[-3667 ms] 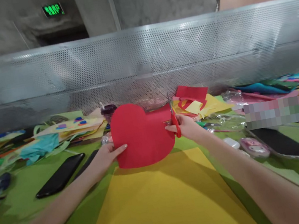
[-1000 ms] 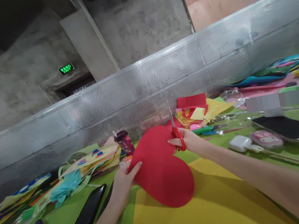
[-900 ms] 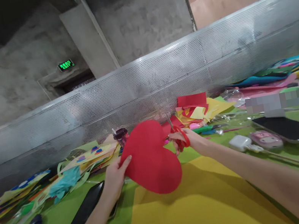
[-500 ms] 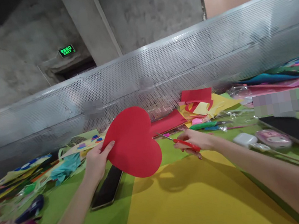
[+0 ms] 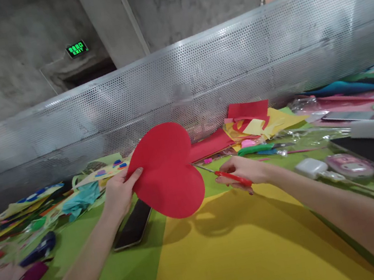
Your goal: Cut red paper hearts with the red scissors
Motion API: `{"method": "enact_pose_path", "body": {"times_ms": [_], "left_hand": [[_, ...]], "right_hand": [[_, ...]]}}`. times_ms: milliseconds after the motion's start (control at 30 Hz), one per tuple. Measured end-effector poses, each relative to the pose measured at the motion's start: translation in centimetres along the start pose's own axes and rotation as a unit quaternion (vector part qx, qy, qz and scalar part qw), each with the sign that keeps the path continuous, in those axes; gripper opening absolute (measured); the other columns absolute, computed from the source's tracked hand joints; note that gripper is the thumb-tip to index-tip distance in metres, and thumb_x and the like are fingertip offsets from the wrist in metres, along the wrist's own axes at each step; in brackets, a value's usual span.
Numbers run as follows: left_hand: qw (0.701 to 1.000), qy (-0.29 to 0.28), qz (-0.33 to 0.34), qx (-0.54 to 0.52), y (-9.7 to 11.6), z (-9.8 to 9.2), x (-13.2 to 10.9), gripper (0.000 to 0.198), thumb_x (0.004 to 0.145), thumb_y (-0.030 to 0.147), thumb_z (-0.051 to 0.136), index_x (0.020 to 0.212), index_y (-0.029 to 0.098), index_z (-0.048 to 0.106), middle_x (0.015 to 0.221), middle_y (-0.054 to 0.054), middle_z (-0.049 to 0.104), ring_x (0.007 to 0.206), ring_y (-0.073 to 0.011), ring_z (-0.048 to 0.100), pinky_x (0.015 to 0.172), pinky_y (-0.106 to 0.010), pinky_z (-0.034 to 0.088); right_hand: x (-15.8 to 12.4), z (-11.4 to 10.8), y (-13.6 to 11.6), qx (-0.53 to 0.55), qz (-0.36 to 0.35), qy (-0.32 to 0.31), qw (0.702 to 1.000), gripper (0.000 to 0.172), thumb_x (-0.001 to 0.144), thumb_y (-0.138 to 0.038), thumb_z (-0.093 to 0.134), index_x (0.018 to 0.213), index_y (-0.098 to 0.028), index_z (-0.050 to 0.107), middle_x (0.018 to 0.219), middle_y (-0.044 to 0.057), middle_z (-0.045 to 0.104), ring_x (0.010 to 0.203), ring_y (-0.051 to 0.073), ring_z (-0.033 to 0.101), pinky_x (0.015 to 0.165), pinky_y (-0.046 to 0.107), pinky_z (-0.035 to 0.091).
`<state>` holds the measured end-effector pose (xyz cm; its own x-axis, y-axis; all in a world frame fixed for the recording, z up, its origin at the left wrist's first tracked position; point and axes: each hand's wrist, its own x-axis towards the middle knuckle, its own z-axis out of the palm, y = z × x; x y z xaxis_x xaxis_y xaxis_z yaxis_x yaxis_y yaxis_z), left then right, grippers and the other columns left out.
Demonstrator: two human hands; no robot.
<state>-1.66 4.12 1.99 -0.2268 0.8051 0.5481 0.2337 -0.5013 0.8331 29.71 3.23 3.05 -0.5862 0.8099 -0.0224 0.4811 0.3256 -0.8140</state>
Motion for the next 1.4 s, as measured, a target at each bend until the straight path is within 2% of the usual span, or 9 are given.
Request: {"method": "enact_pose_path", "body": {"times_ms": [567, 967, 1233, 1300, 1400], "left_hand": [[1.0, 0.0, -0.011, -0.011, 0.2, 0.0, 0.0, 0.037, 0.064, 0.038, 0.069, 0.094, 0.015, 0.068, 0.093, -0.008, 0.07, 0.084, -0.0242, 0.063, 0.077, -0.037, 0.049], [1.0, 0.002, -0.022, -0.015, 0.4, 0.1, 0.0, 0.041, 0.064, 0.039, 0.069, 0.097, 0.015, 0.067, 0.096, -0.009, 0.069, 0.088, -0.0256, 0.063, 0.08, -0.038, 0.048], [0.998, 0.02, -0.035, -0.049, 0.7, 0.3, 0.1, 0.041, 0.06, 0.039, 0.071, 0.092, 0.014, 0.067, 0.093, -0.009, 0.07, 0.085, -0.0242, 0.063, 0.08, -0.037, 0.048], [0.995, -0.009, -0.076, -0.069, 0.9, 0.3, 0.0, 0.042, 0.061, 0.039, 0.071, 0.094, 0.014, 0.066, 0.091, -0.009, 0.07, 0.083, -0.0235, 0.064, 0.078, -0.037, 0.049], [0.978, -0.14, -0.155, -0.025, 0.9, 0.0, -0.4, 0.038, 0.062, 0.038, 0.07, 0.093, 0.015, 0.067, 0.088, -0.009, 0.07, 0.079, -0.0234, 0.064, 0.075, -0.036, 0.049]], "right_hand": [[-0.1, 0.2, -0.2, -0.008, -0.012, 0.008, 1.0, 0.04, 0.07, -0.051, 0.056, 0.055, -0.017, 0.042, 0.039, -0.006, 0.041, 0.029, 0.005, 0.037, 0.034, 0.02, 0.032], [0.1, 0.2, -0.1, 0.001, 0.003, 0.001, 1.0, 0.04, 0.069, -0.054, 0.056, 0.057, -0.017, 0.044, 0.039, -0.005, 0.042, 0.029, 0.006, 0.038, 0.03, 0.019, 0.031], [0.3, 0.5, 0.6, 0.063, 0.009, 0.022, 0.998, 0.038, 0.068, -0.05, 0.058, 0.059, -0.018, 0.04, 0.037, -0.007, 0.041, 0.027, 0.005, 0.035, 0.028, 0.018, 0.029], [0.4, 0.6, 0.8, 0.09, -0.003, 0.033, 0.995, 0.036, 0.07, -0.048, 0.058, 0.06, -0.018, 0.04, 0.035, -0.008, 0.04, 0.026, 0.005, 0.034, 0.028, 0.018, 0.029], [0.7, 0.6, 0.9, 0.131, -0.033, 0.082, 0.987, 0.035, 0.073, -0.048, 0.057, 0.062, -0.018, 0.042, 0.035, -0.008, 0.04, 0.026, 0.006, 0.037, 0.029, 0.018, 0.032]]}}
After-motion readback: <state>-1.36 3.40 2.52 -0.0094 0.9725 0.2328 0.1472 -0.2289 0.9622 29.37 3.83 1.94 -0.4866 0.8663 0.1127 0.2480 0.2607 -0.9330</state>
